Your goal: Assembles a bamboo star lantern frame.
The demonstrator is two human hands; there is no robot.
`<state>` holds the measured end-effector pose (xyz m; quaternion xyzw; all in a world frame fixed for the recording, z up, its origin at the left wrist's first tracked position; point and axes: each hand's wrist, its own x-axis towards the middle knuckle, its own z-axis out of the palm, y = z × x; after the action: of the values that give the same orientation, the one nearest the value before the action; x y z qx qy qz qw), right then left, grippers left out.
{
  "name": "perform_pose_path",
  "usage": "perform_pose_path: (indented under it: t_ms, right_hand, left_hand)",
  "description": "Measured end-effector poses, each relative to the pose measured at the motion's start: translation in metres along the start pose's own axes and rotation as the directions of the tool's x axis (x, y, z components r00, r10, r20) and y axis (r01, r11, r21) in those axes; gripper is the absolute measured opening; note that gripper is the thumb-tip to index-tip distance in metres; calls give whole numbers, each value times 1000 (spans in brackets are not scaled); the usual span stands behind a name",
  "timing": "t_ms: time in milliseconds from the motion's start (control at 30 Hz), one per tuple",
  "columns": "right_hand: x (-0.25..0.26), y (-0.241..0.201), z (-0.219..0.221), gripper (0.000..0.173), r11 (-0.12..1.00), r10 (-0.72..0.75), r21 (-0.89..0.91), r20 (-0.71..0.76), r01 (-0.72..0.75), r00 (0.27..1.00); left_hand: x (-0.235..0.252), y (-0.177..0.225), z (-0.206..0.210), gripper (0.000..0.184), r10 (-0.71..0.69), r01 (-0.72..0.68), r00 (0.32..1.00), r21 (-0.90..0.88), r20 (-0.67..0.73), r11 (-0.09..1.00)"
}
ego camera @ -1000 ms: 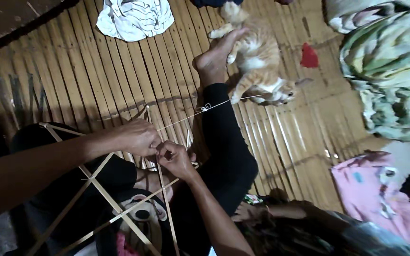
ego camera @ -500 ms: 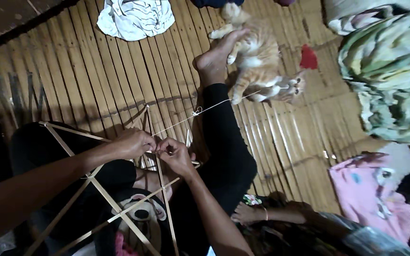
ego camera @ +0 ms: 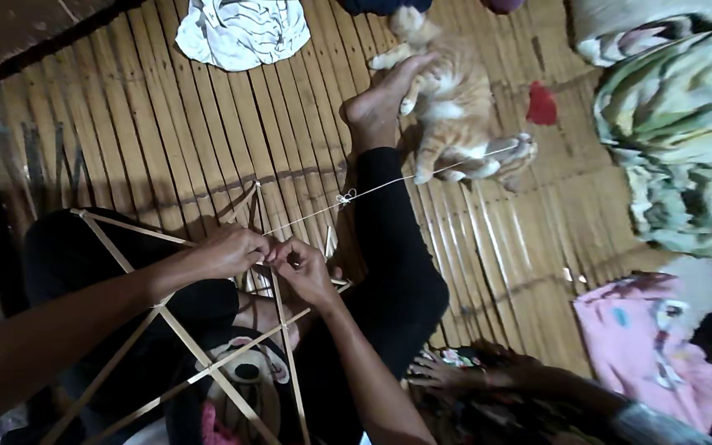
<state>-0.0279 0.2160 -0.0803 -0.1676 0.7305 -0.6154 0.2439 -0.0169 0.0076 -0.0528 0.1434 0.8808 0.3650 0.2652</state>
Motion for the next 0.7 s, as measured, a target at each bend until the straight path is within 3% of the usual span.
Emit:
perform_pose_path:
  t_ms: [133, 600, 700]
  right_hand:
    - [-1, 0, -1, 5, 1000, 7, -3, 56, -7, 998]
    - [-4, 3, -1, 7, 996, 69, -56, 98, -64, 993]
    - [-4, 1, -4, 7, 998, 45, -50, 93, -41, 995]
  left_hand:
    - [-1, 9, -2, 17, -103, 103, 995, 5, 17, 995]
    - [6, 16, -2, 20, -223, 218, 972, 67, 77, 974]
    - [10, 19, -8, 20, -273, 271, 951, 35, 144, 962]
